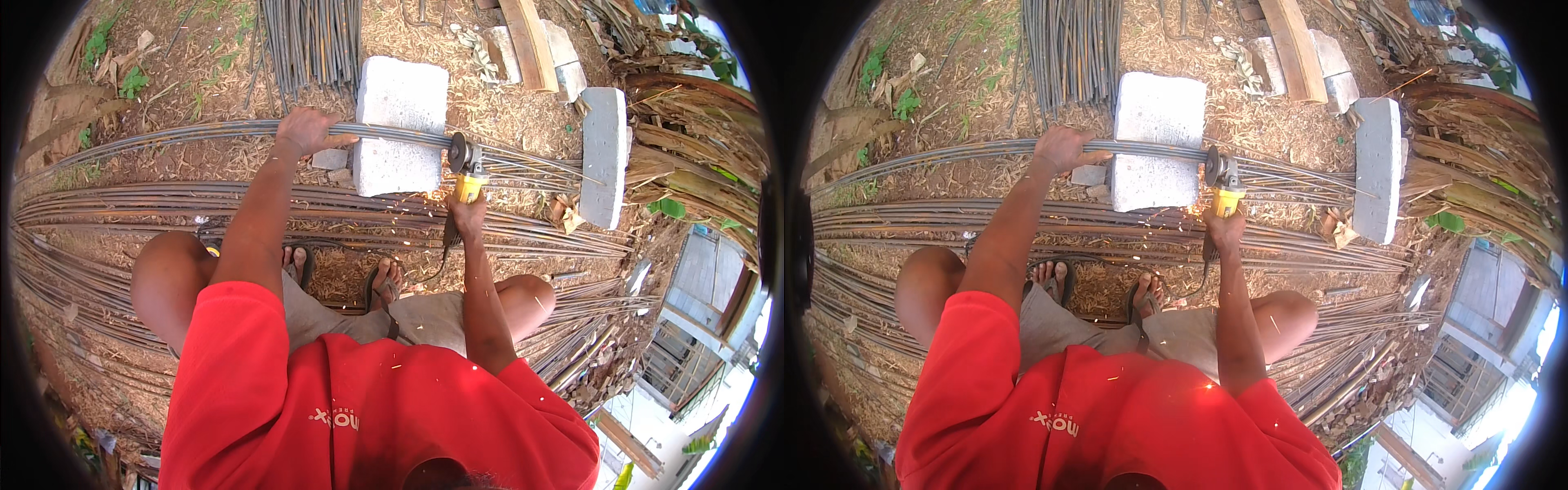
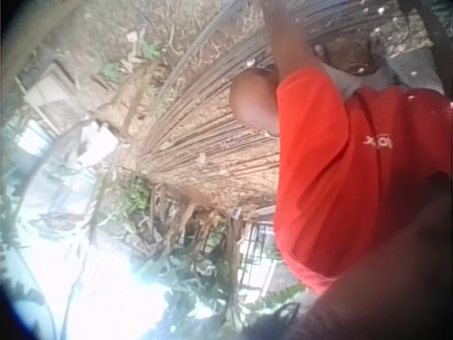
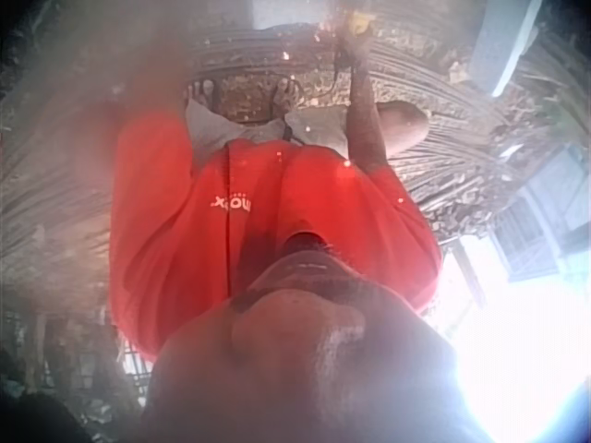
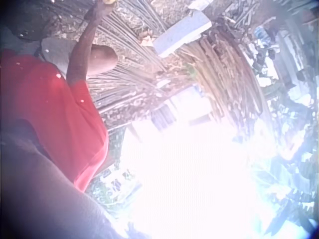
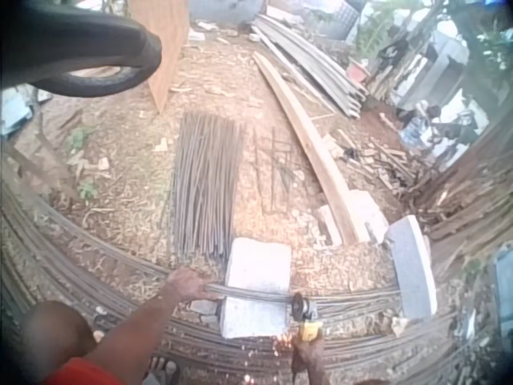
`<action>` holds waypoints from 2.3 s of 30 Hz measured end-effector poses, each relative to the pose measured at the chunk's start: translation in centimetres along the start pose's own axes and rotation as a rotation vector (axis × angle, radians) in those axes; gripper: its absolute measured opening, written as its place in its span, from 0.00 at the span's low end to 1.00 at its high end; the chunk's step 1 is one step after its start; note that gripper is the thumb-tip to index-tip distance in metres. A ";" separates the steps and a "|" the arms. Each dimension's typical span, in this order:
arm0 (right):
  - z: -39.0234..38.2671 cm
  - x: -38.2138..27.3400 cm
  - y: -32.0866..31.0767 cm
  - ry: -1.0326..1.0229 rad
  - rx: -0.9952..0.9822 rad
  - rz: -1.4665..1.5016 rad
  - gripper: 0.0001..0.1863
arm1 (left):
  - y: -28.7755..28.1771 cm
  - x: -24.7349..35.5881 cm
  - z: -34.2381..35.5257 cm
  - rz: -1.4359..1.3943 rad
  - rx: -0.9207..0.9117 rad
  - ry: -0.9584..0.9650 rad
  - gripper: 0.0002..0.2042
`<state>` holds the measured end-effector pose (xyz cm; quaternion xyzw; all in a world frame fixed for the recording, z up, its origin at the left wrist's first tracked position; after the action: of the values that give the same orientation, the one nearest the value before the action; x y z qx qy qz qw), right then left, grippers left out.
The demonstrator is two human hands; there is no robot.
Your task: The person uses an angle grinder to cut multiple metal rods placed on concrete blocks. They repeatedly position each rod, cut it, and set the cut piece aside while sparks fly from the cutting point.
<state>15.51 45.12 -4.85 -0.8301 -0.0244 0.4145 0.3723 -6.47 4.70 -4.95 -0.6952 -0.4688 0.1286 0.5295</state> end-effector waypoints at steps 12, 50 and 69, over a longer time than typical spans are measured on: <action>0.2 0.9 0.4 0.001 -0.040 0.041 0.24 | -0.3 0.1 -0.4 0.026 0.030 0.005 0.51; -0.5 -2.3 0.2 -0.111 -0.019 0.037 0.20 | -0.2 -0.1 -0.5 -0.062 0.030 -0.028 0.50; 0.0 -1.7 0.4 -0.037 -0.016 0.047 0.18 | 0.0 -0.1 0.0 0.009 -0.061 -0.008 0.53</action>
<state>14.30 44.26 -4.01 -0.8257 -0.0149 0.4381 0.3552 -6.55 4.61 -5.05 -0.7127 -0.4715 0.1195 0.5055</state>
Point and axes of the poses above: each hand's wrist, its own z-axis towards the middle knuckle, its own y-axis out of the palm, x = y × z, the point moved 7 cm from there along z, towards the middle knuckle, and after that the axes turned 4 degrees about y, right-handed, at the moved point
